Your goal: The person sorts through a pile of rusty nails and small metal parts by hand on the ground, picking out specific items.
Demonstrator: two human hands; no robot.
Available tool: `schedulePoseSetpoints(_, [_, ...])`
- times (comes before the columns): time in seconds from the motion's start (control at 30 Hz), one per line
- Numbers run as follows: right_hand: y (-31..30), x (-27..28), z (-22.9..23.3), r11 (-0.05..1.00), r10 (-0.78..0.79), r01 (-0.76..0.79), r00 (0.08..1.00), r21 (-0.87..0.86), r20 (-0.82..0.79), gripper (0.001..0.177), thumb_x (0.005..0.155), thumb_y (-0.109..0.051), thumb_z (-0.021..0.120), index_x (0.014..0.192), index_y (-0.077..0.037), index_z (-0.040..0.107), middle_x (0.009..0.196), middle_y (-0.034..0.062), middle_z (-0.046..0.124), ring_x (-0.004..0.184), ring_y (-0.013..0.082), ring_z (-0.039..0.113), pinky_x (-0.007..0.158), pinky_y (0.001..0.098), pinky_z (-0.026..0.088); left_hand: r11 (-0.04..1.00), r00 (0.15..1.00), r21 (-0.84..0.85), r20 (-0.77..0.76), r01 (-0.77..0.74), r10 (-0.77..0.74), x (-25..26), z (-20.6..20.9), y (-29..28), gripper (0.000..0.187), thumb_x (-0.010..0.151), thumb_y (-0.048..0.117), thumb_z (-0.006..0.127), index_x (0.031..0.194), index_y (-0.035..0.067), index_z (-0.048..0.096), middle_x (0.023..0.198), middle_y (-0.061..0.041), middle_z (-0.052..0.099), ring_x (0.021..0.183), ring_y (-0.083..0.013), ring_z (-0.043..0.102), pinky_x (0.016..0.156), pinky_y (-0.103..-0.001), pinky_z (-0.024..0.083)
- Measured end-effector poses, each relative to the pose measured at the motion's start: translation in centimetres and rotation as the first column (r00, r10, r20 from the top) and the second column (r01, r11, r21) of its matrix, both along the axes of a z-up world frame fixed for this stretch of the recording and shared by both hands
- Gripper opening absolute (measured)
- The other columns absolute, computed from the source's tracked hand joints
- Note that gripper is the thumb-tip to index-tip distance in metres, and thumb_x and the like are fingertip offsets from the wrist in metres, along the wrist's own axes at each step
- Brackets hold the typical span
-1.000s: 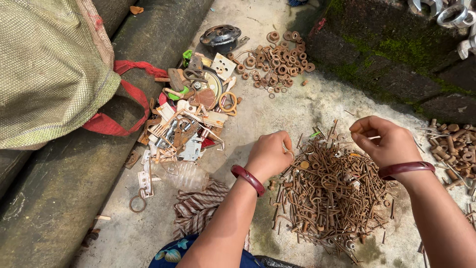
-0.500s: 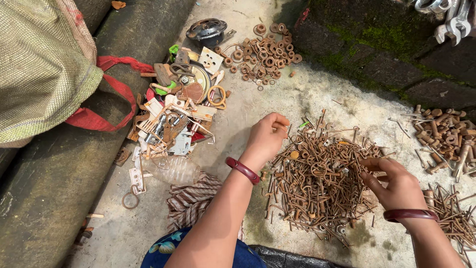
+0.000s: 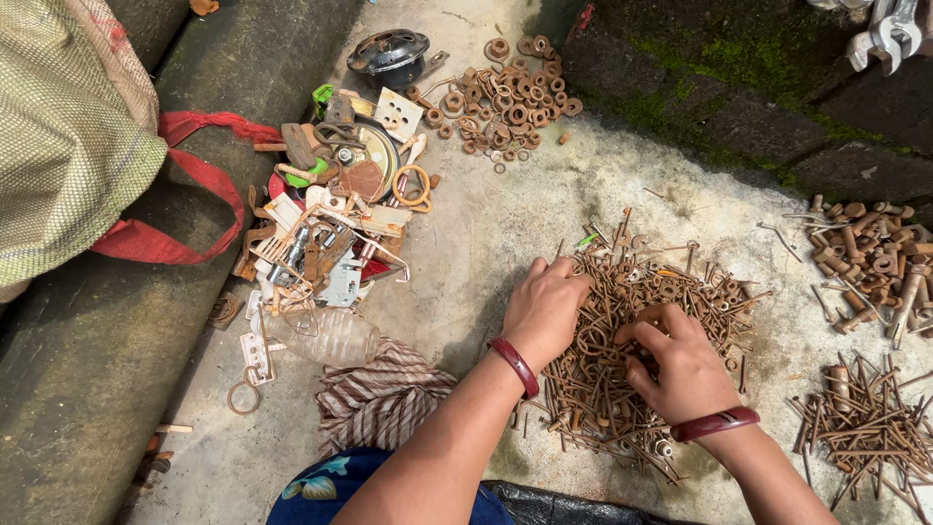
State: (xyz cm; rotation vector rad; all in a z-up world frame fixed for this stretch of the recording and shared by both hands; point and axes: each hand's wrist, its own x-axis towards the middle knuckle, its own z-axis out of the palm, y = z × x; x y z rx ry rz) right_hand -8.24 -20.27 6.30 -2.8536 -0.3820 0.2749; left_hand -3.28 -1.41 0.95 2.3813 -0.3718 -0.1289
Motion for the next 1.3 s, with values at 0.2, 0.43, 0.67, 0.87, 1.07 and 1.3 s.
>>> schedulePoseSetpoints(0.2, [-1.2, 0.9, 0.3, 0.986, 0.055, -0.055, 0.998, 0.159, 0.005, 0.018, 0.077, -0.011, 0.077, 0.094, -0.016, 0.079, 0.102, 0.0039, 0.074, 0.093, 0.0228, 0.073, 0.085, 0.0389, 0.06, 1.0, 0.999, -0.018, 0.036, 0.007, -0.006, 0.1, 0.2, -0.2, 0.034, 0.076, -0.01, 0.064, 0.104, 0.008, 0.072, 0.11, -0.012, 0.064, 0.111, -0.0326, 0.058, 0.094, -0.043, 0.051])
schedulePoseSetpoints(0.43, [-0.7, 10.2, -4.7, 0.991, -0.05, 0.04, 0.995, 0.124, 0.082, 0.018, 0.084, -0.008, 0.076, 0.102, -0.011, 0.077, 0.1, 0.0085, 0.076, 0.089, 0.0243, 0.073, 0.087, 0.0379, 0.06, 0.997, 0.995, 0.005, -0.053, 0.082, -0.082, 0.1, 0.6, 0.2, 0.025, 0.077, -0.01, 0.064, 0.094, 0.008, 0.071, 0.107, -0.007, 0.067, 0.111, -0.0291, 0.059, 0.096, -0.039, 0.052])
schedulePoseSetpoints(0.67, [0.3, 13.0, -6.1, 0.989, -0.145, 0.137, 0.974, -0.057, -0.177, 0.022, 0.082, -0.012, 0.078, 0.104, -0.012, 0.075, 0.097, 0.0071, 0.077, 0.088, 0.0225, 0.074, 0.085, 0.0371, 0.059, 0.978, 0.997, -0.207, -0.08, -0.029, 0.013, 0.6, -0.8, -0.6, 0.004, 0.092, 0.007, 0.067, 0.096, 0.006, 0.069, 0.103, -0.012, 0.071, 0.105, -0.0313, 0.065, 0.096, -0.043, 0.051])
schedulePoseSetpoints(0.87, [-0.5, 10.9, -5.6, 0.988, -0.113, 0.106, 0.992, -0.109, -0.058, 0.014, 0.085, -0.016, 0.079, 0.097, -0.011, 0.077, 0.094, 0.0076, 0.076, 0.084, 0.0221, 0.072, 0.085, 0.0352, 0.059, 0.996, 0.984, -0.092, -0.177, 0.009, -0.025, 0.3, -2.0, -0.9, 0.01, 0.084, 0.012, 0.074, 0.092, 0.007, 0.071, 0.097, -0.011, 0.071, 0.101, -0.029, 0.066, 0.096, -0.042, 0.052])
schedulePoseSetpoints(1.07, [-4.7, 8.7, -5.6, 0.787, -0.425, 0.471, 0.882, 0.399, -0.204, 0.013, 0.091, -0.015, 0.077, 0.096, -0.004, 0.074, 0.096, 0.0074, 0.077, 0.089, 0.0206, 0.072, 0.085, 0.037, 0.058, 0.997, 0.997, -0.081, -0.082, -0.004, -0.002, 0.3, -2.4, -1.1, 0.015, 0.081, 0.0, 0.068, 0.09, 0.011, 0.072, 0.096, -0.006, 0.073, 0.097, -0.0243, 0.068, 0.095, -0.041, 0.052])
schedulePoseSetpoints(1.3, [-2.6, 13.2, -6.8, 0.955, -0.245, 0.24, 0.97, 0.176, 0.007, 0.029, 0.083, -0.012, 0.08, 0.111, -0.011, 0.075, 0.109, 0.0098, 0.073, 0.095, 0.0217, 0.073, 0.092, 0.0366, 0.057, 0.772, 0.893, -0.513, -0.424, -0.376, 0.153, 2.6, -2.9, 0.1, 0.012, 0.084, 0.01, 0.065, 0.095, 0.006, 0.069, 0.091, -0.008, 0.067, 0.086, -0.0228, 0.065, 0.081, -0.041, 0.053])
